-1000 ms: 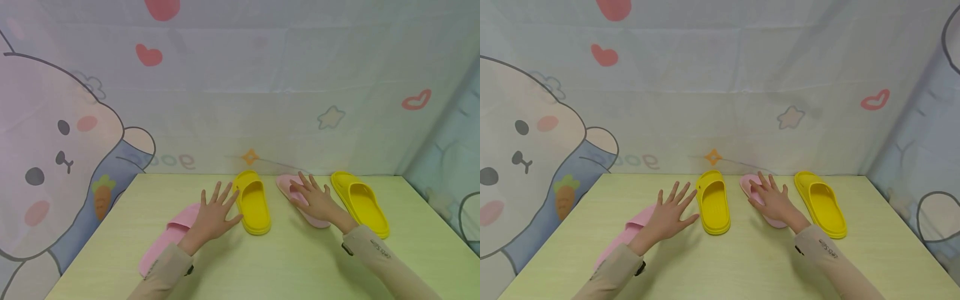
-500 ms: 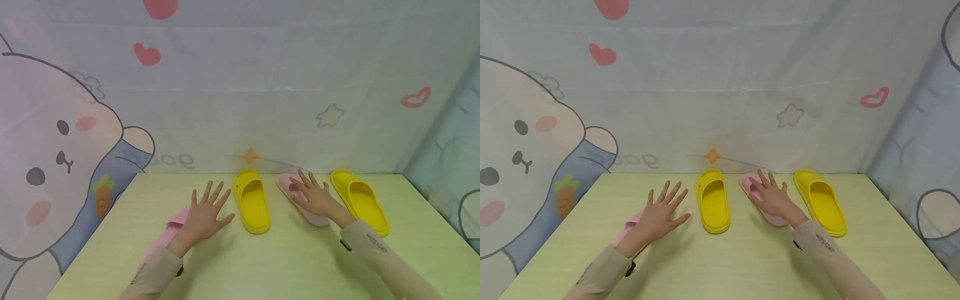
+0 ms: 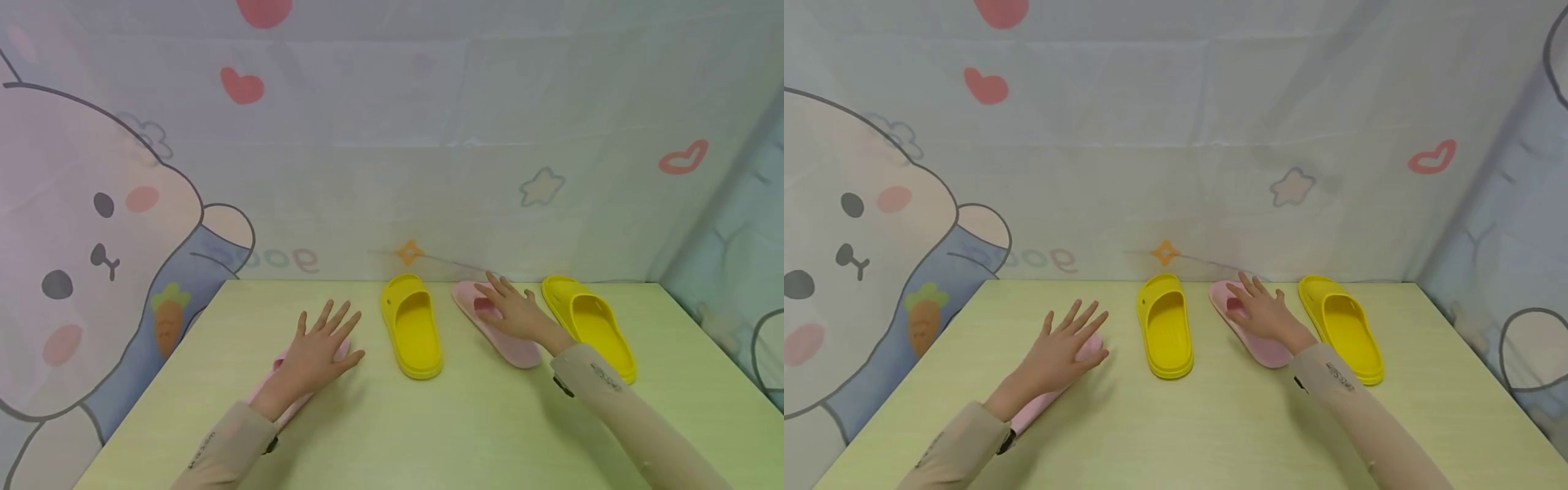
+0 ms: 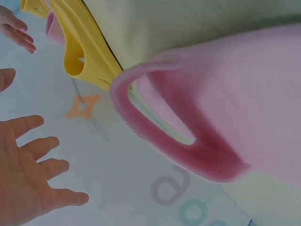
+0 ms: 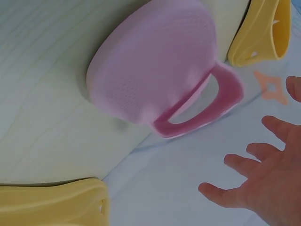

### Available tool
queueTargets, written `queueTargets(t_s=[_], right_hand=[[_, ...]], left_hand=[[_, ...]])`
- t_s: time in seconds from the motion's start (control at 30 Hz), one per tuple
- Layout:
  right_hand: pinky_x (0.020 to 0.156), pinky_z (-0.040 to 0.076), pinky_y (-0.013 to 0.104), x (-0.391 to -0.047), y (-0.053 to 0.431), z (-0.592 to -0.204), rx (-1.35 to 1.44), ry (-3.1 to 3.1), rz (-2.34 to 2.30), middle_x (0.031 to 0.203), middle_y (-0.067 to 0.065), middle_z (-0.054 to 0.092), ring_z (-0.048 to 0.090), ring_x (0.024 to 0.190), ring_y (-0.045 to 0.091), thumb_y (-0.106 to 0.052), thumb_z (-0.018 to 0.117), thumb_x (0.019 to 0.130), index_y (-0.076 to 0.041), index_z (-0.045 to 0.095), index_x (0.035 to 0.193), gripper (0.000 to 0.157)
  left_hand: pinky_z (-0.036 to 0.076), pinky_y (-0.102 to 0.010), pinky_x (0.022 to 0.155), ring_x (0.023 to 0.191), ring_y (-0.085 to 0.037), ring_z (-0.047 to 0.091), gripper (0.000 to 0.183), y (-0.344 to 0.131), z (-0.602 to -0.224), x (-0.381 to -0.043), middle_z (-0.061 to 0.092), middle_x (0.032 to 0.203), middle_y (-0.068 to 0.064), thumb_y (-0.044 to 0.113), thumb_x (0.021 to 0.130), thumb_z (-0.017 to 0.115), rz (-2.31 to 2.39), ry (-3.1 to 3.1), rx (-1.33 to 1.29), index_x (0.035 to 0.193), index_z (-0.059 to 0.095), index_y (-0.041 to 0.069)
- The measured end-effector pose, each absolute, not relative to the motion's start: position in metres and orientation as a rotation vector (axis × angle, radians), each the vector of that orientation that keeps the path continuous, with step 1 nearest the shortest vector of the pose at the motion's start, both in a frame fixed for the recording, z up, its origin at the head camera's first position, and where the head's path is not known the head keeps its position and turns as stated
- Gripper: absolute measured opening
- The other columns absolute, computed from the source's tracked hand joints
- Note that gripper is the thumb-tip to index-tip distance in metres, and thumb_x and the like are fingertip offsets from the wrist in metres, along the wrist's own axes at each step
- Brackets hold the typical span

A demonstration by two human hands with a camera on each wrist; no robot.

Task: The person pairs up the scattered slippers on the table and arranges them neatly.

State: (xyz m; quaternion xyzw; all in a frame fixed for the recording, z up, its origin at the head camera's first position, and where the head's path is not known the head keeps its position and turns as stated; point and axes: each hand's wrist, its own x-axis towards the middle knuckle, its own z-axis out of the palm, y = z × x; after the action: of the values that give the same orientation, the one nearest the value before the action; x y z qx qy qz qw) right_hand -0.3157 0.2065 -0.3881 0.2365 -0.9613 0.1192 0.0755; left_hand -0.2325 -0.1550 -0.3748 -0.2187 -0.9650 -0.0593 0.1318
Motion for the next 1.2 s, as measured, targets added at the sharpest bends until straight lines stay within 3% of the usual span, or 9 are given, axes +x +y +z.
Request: queueTargets(t_s=[0.47, 0.93, 1.2], right_hand=[[0.091, 0.015, 0.073, -0.332, 0.21, -0.396, 0.732, -2.957, 0.402, 0.143, 0.02, 0.027, 0.028, 0.129, 0.041, -0.031, 0.045, 0.092, -0.01, 0.032, 0.138, 0.052], [0.088, 0.018, 0.074, -0.333, 0.21, -0.4, 0.719, -3.0, 0.353, 0.14, 0.023, 0.033, 0.041, 0.119, 0.045, -0.029, 0.044, 0.092, -0.013, 0.031, 0.138, 0.05], [0.087, 0.02, 0.074, -0.335, 0.209, -0.402, 0.719, -2.989, 0.312, 0.137, 0.023, 0.037, 0.041, 0.117, 0.046, -0.029, 0.045, 0.091, -0.016, 0.035, 0.137, 0.048]], left_hand=[[0.017, -0.065, 0.099, 0.133, -0.034, 0.027, 0.055, -0.19, -0.391, -0.231, 0.038, 0.141, -0.009, 0.039, 0.085, 0.053, -0.223, -2.806, -0.651, 0.134, 0.042, 0.016], [0.022, -0.064, 0.097, 0.126, -0.038, 0.037, 0.048, -0.219, -0.404, -0.228, 0.047, 0.133, -0.013, 0.035, 0.085, 0.055, -0.264, -2.815, -0.675, 0.128, 0.05, 0.014], [0.024, -0.063, 0.096, 0.121, -0.039, 0.043, 0.046, -0.227, -0.409, -0.226, 0.05, 0.13, -0.013, 0.036, 0.085, 0.055, -0.233, -2.809, -0.694, 0.124, 0.054, 0.013]])
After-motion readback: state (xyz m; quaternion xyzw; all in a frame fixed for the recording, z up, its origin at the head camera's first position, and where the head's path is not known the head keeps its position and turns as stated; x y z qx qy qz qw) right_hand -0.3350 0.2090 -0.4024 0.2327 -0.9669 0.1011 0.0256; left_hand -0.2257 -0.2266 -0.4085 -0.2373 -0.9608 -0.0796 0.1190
